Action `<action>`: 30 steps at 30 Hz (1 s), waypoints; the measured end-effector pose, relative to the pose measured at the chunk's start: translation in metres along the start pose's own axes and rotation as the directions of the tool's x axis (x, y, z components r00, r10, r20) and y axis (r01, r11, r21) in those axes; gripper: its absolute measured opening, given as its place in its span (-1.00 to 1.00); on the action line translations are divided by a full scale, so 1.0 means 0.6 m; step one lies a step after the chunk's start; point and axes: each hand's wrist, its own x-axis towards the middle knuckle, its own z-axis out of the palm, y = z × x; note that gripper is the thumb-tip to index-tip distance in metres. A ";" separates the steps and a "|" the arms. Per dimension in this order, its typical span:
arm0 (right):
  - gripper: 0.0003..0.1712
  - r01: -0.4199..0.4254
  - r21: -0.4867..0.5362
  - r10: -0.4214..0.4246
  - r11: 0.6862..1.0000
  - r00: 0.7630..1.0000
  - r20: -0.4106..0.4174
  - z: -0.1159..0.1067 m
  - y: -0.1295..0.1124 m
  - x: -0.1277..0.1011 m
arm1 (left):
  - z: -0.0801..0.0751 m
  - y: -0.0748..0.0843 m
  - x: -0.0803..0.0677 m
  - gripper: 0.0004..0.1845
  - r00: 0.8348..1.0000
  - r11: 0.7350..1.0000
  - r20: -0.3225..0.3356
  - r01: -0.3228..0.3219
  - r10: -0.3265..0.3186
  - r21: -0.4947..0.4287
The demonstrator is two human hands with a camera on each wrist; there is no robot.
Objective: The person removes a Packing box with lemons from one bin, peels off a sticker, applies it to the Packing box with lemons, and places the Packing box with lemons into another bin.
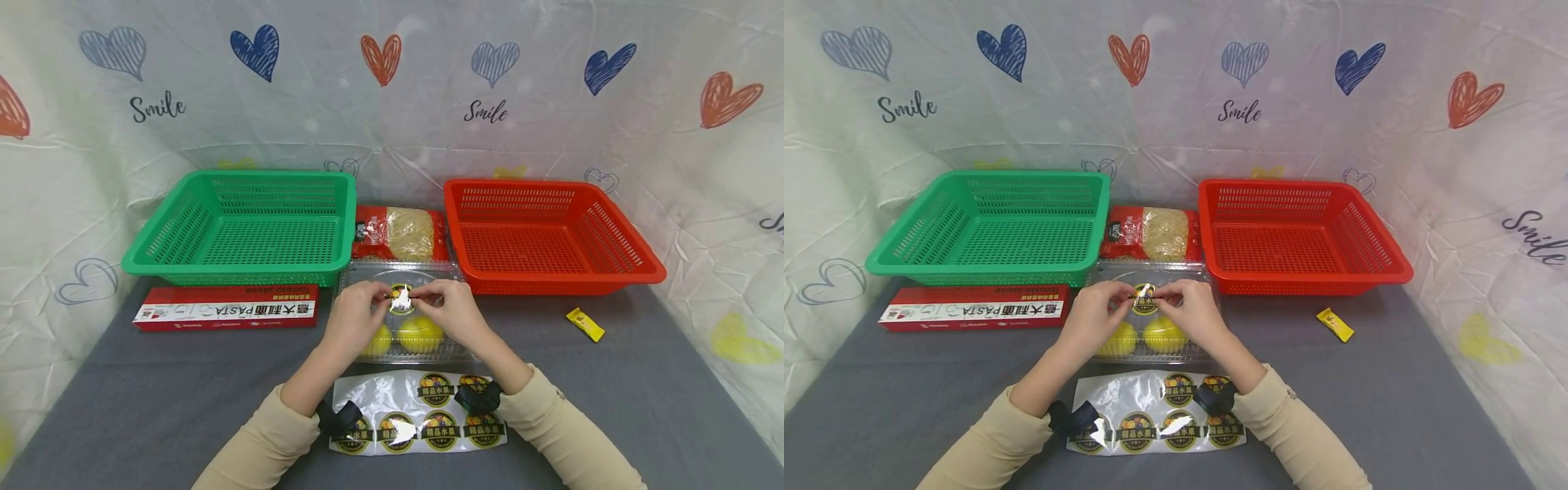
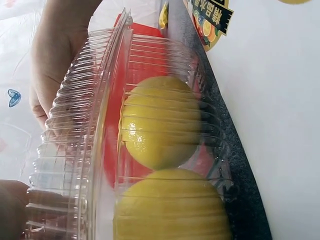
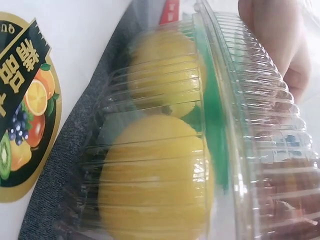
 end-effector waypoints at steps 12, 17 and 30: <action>-0.89 0.004 -0.045 -0.005 0.999 1.000 -0.017 0.008 0.001 0.003 | 0.004 0.002 0.000 -0.87 1.000 0.998 0.014 -0.028 0.027 0.060; -0.89 0.014 -0.076 -0.015 0.997 1.000 -0.013 0.009 -0.004 0.004 | 0.005 0.000 -0.001 -0.86 0.999 0.996 0.029 -0.027 0.025 0.082; -0.88 0.037 -0.226 -0.030 0.973 0.999 0.032 0.010 -0.007 0.006 | 0.002 -0.003 0.002 -0.92 0.996 0.997 0.091 0.010 -0.018 0.081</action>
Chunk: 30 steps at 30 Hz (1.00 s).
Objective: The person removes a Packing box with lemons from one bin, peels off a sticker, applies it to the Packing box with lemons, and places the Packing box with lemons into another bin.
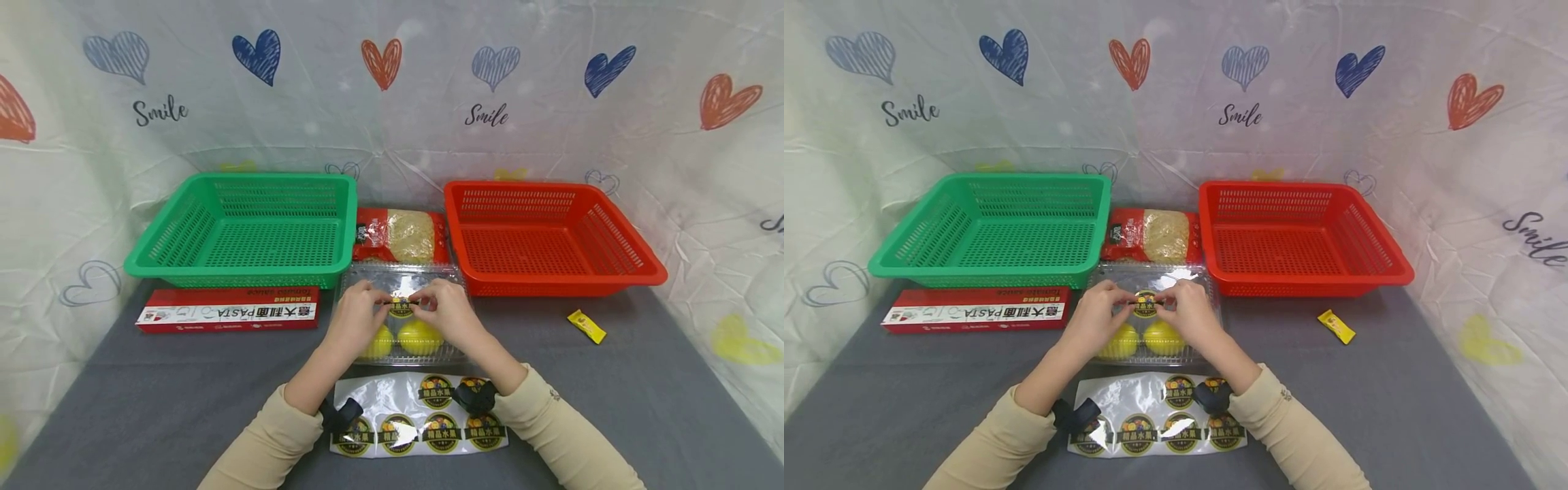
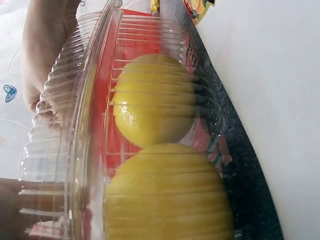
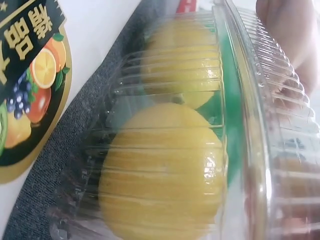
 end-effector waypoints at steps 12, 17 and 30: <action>-0.91 -0.001 0.048 0.001 0.999 1.000 0.001 -0.004 0.006 0.003 | -0.002 -0.005 0.000 -0.95 1.000 0.999 -0.010 0.011 -0.011 -0.034; -0.94 -0.016 0.057 0.016 0.998 1.000 -0.002 -0.003 0.006 0.003 | 0.000 -0.008 0.000 -0.96 1.000 0.999 -0.022 0.016 -0.016 -0.036; -0.96 -0.049 0.042 0.051 0.998 0.997 -0.062 0.004 0.003 0.004 | -0.003 -0.011 0.000 -0.95 1.000 0.998 -0.018 0.010 -0.011 -0.059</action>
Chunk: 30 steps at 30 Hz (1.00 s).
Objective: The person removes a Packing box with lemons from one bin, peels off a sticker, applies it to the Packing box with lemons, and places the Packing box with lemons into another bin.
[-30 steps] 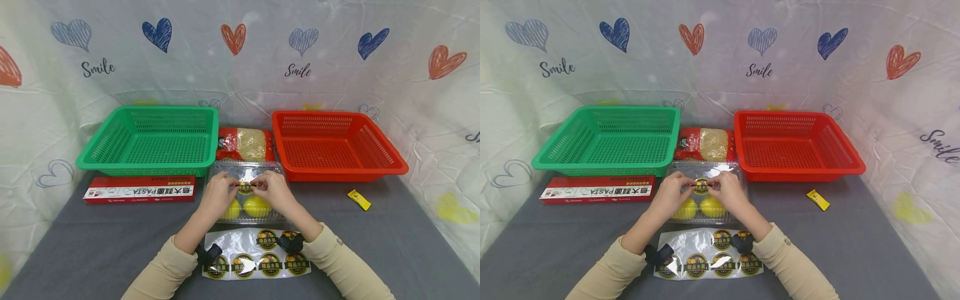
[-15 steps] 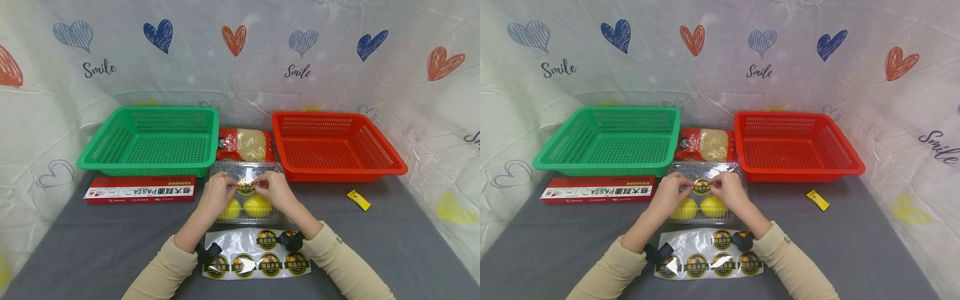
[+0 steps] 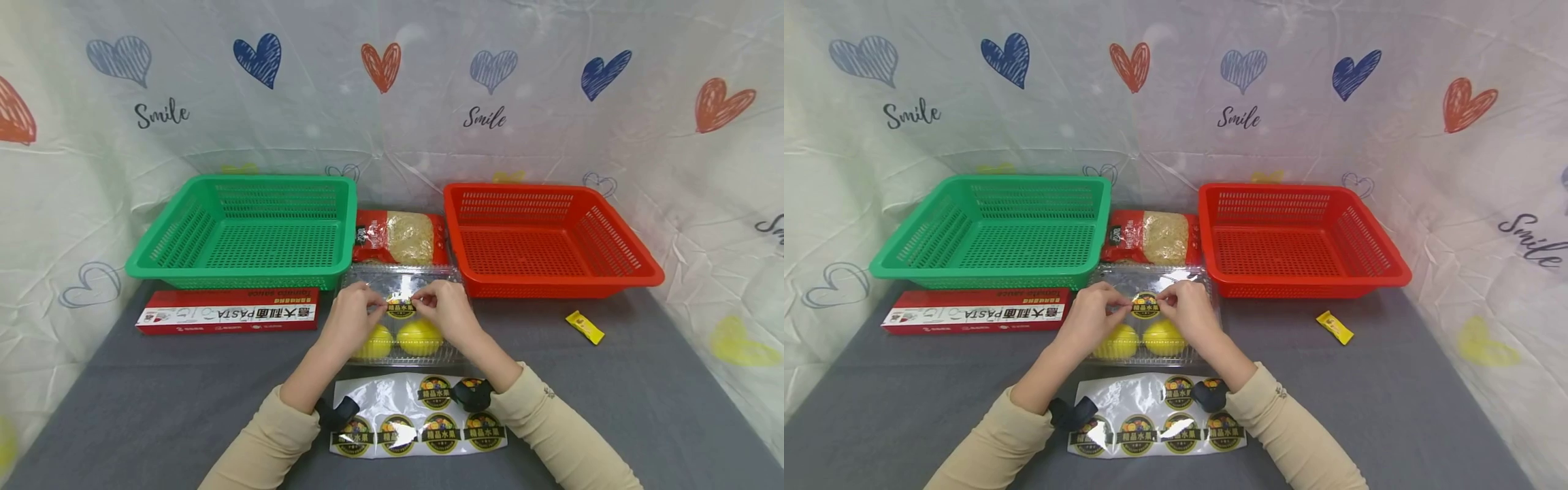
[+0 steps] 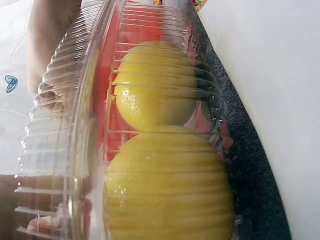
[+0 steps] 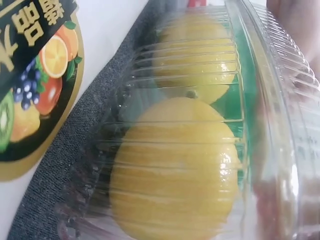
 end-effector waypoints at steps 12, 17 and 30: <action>-0.94 -0.003 0.179 0.015 0.984 0.998 -0.066 -0.007 0.007 -0.005 | -0.009 0.007 -0.001 -0.96 0.999 1.000 0.029 0.013 -0.014 0.011; -0.92 0.006 0.282 0.011 0.959 0.998 -0.060 -0.011 0.013 -0.007 | -0.012 0.006 -0.004 -0.96 0.999 1.000 0.025 -0.020 0.020 0.003; -0.77 -0.076 0.485 0.101 0.871 0.995 -0.025 -0.037 0.018 -0.021 | -0.022 -0.004 -0.025 -0.84 0.989 0.971 -0.147 -0.040 0.005 -0.238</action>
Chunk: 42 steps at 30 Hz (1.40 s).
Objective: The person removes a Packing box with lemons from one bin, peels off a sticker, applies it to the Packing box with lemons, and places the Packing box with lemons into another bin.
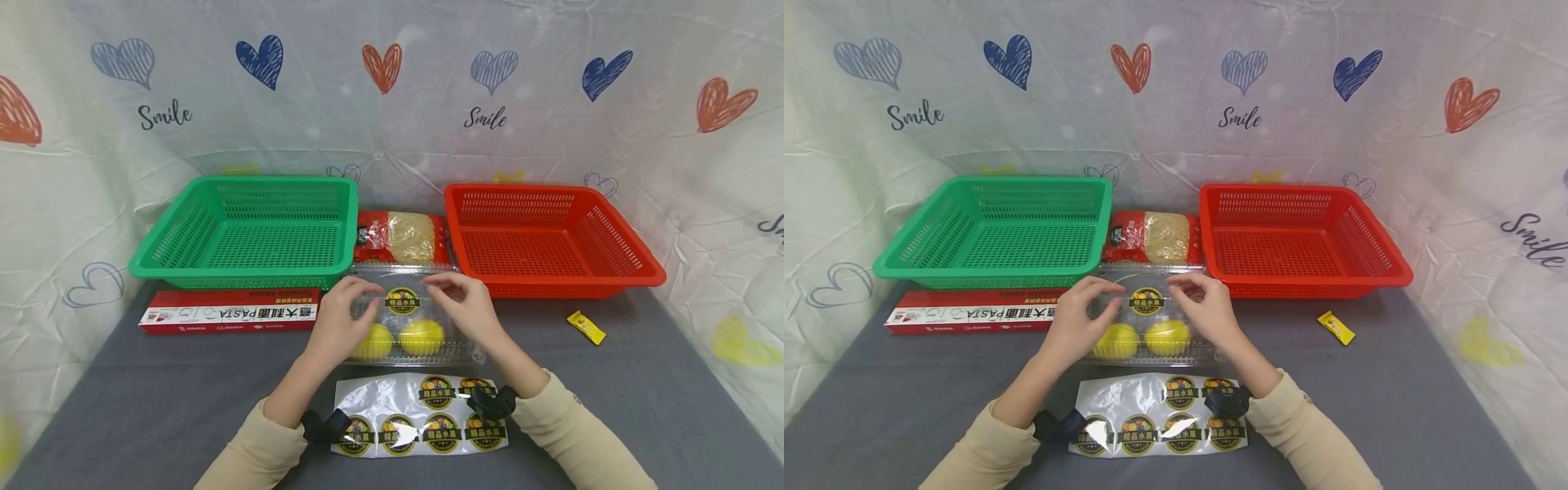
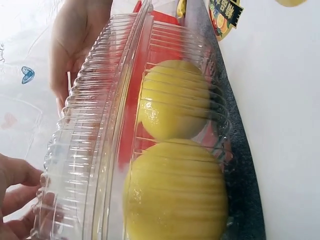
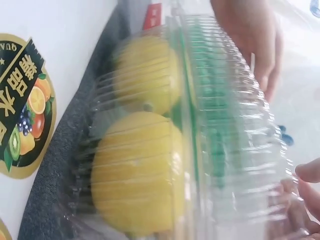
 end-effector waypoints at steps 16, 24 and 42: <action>-0.67 -0.068 0.095 0.075 0.993 0.994 -0.081 -0.062 0.006 -0.020 | -0.012 -0.020 -0.024 -0.68 0.981 0.928 -0.085 0.133 -0.172 -0.349; -0.61 -0.115 0.075 0.125 0.991 0.981 -0.150 -0.092 0.021 -0.031 | -0.011 -0.028 -0.031 -0.64 0.949 0.852 -0.061 0.249 -0.310 -0.460; -0.65 -0.111 0.220 0.161 0.969 0.961 -0.224 -0.150 0.051 -0.052 | -0.004 -0.041 -0.037 -0.39 0.900 0.783 0.094 0.418 -0.425 -0.461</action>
